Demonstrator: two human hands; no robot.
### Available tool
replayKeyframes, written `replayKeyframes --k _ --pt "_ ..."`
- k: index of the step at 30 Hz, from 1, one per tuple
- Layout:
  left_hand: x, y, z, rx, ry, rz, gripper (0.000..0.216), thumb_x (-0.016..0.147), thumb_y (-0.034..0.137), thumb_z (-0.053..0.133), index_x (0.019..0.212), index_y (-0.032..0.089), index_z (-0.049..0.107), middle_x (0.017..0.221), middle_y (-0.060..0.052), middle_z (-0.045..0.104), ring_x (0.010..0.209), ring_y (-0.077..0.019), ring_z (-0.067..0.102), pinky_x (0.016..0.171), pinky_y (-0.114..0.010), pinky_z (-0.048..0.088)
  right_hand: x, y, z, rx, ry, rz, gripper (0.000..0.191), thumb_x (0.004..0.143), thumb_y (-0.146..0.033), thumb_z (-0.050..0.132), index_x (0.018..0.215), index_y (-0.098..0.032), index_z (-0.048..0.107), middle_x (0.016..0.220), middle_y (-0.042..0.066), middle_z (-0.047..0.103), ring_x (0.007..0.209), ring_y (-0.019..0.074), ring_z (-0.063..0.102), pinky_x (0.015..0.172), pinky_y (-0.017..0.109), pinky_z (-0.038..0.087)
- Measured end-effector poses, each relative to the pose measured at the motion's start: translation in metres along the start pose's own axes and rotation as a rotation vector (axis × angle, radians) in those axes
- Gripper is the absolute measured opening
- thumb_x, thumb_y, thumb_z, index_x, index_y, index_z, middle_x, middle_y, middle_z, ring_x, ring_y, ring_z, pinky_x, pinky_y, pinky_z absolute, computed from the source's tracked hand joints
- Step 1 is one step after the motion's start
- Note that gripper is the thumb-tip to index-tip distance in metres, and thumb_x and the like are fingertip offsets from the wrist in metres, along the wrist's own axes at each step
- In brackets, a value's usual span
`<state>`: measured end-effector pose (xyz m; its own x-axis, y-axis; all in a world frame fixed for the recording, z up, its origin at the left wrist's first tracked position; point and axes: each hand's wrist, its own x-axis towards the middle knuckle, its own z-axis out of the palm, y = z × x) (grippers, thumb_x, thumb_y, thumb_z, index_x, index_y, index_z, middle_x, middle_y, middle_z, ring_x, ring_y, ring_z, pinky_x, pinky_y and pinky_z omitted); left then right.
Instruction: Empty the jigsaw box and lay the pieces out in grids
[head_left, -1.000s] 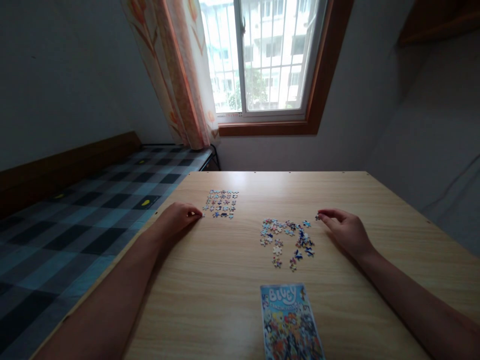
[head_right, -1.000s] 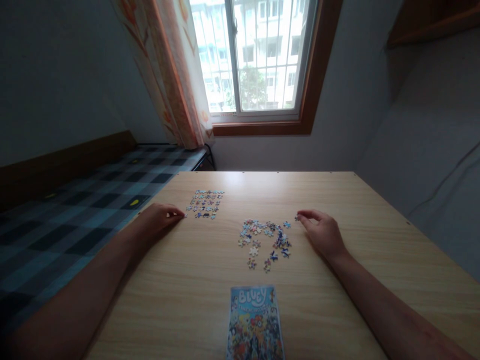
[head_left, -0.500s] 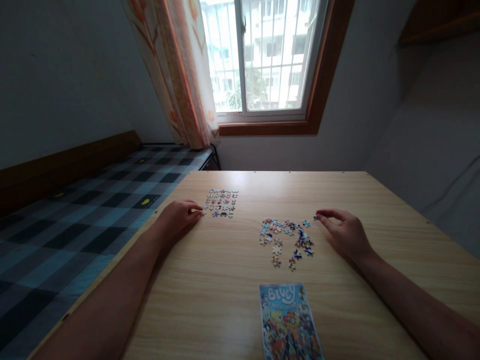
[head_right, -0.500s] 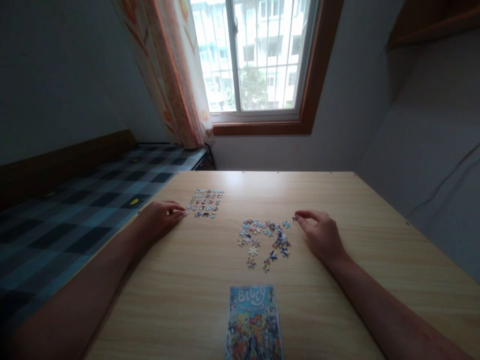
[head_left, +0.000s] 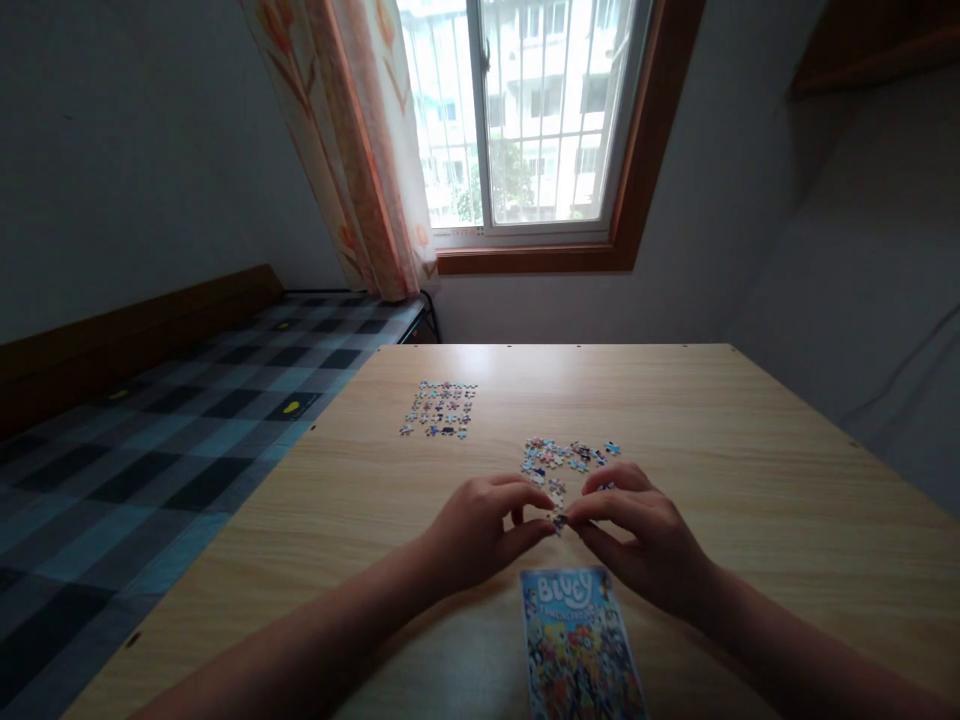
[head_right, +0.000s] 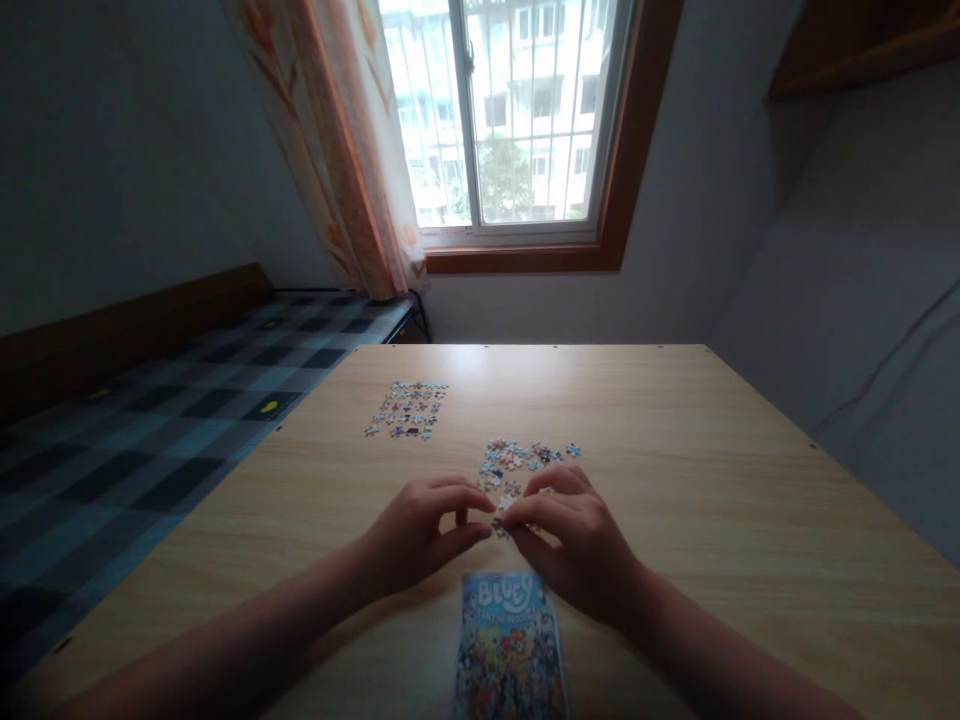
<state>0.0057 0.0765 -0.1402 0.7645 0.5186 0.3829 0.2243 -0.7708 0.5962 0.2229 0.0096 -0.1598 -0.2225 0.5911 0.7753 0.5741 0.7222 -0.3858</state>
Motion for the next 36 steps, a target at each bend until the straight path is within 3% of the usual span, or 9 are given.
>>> replayKeyframes --k 5,9,11,15,19,23,31,36 --pt "-0.002 0.001 0.005 -0.062 -0.061 -0.007 0.016 0.095 0.029 0.061 0.088 0.018 0.071 0.085 -0.003 0.073 0.068 -0.0105 0.064 0.065 -0.023 0.051 -0.002 0.000 0.002 0.114 -0.081 -0.014 0.011 0.089 -0.012 0.066 0.092 -0.022 0.069 0.079 0.001 0.070 0.083 0.0164 0.064 0.075 0.031 0.050" --pt "0.002 -0.006 -0.010 0.140 -0.175 -0.066 0.016 0.096 0.026 0.057 0.087 0.018 0.068 0.083 -0.003 0.070 0.068 -0.0113 0.063 0.063 -0.023 0.049 -0.005 0.014 -0.001 0.058 -0.078 -0.017 0.018 0.087 -0.016 0.071 0.103 -0.022 0.070 0.087 0.003 0.073 0.090 0.0190 0.064 0.080 0.034 0.051" --pt "0.004 -0.014 -0.029 0.393 -0.237 -0.154 0.019 0.096 0.026 0.054 0.085 0.018 0.066 0.085 -0.005 0.070 0.072 -0.0145 0.063 0.066 -0.026 0.048 -0.006 0.025 -0.007 -0.017 -0.011 -0.014 0.020 0.086 -0.014 0.070 0.104 -0.022 0.070 0.090 0.004 0.073 0.091 0.0197 0.064 0.082 0.036 0.052" --pt "0.002 -0.038 -0.077 0.795 -0.366 -0.528 0.022 0.093 0.028 0.054 0.080 0.017 0.068 0.087 -0.011 0.072 0.078 -0.0219 0.065 0.066 -0.030 0.046 -0.007 0.043 -0.016 -0.085 0.135 0.051 0.016 0.087 -0.010 0.067 0.098 -0.020 0.072 0.080 0.004 0.070 0.076 0.0168 0.063 0.068 0.030 0.053" --pt "-0.003 -0.070 -0.110 0.763 -0.424 -0.721 0.024 0.090 0.034 0.056 0.084 0.019 0.074 0.088 -0.008 0.074 0.077 -0.0208 0.065 0.061 -0.027 0.040 -0.007 0.045 -0.017 -0.087 0.133 0.058 0.015 0.087 -0.010 0.066 0.098 -0.019 0.072 0.076 0.004 0.068 0.070 0.0155 0.062 0.063 0.028 0.053" --pt "-0.005 -0.094 -0.120 0.726 -0.354 -0.869 0.029 0.090 0.038 0.053 0.089 0.020 0.076 0.088 -0.008 0.076 0.075 -0.0195 0.065 0.061 -0.027 0.037 -0.010 0.042 -0.015 -0.082 0.093 0.027 0.016 0.087 -0.008 0.066 0.098 -0.018 0.071 0.076 0.004 0.069 0.071 0.0153 0.063 0.063 0.028 0.052" --pt "-0.007 -0.098 -0.128 0.792 -0.231 -0.873 0.027 0.086 0.038 0.057 0.094 0.023 0.078 0.092 -0.006 0.077 0.083 -0.0224 0.068 0.064 -0.028 0.041 -0.011 0.044 -0.019 -0.075 0.105 0.060 0.015 0.088 -0.008 0.064 0.098 -0.018 0.070 0.072 0.002 0.065 0.065 0.0129 0.061 0.058 0.025 0.050" --pt "-0.011 -0.087 -0.135 0.751 -0.369 -0.831 0.030 0.082 0.025 0.061 0.107 0.028 0.078 0.107 -0.004 0.077 0.098 -0.0227 0.070 0.079 -0.027 0.047 -0.010 0.043 -0.018 -0.075 0.097 0.070 0.013 0.088 -0.010 0.064 0.097 -0.018 0.070 0.071 0.001 0.065 0.063 0.0126 0.061 0.057 0.024 0.050"
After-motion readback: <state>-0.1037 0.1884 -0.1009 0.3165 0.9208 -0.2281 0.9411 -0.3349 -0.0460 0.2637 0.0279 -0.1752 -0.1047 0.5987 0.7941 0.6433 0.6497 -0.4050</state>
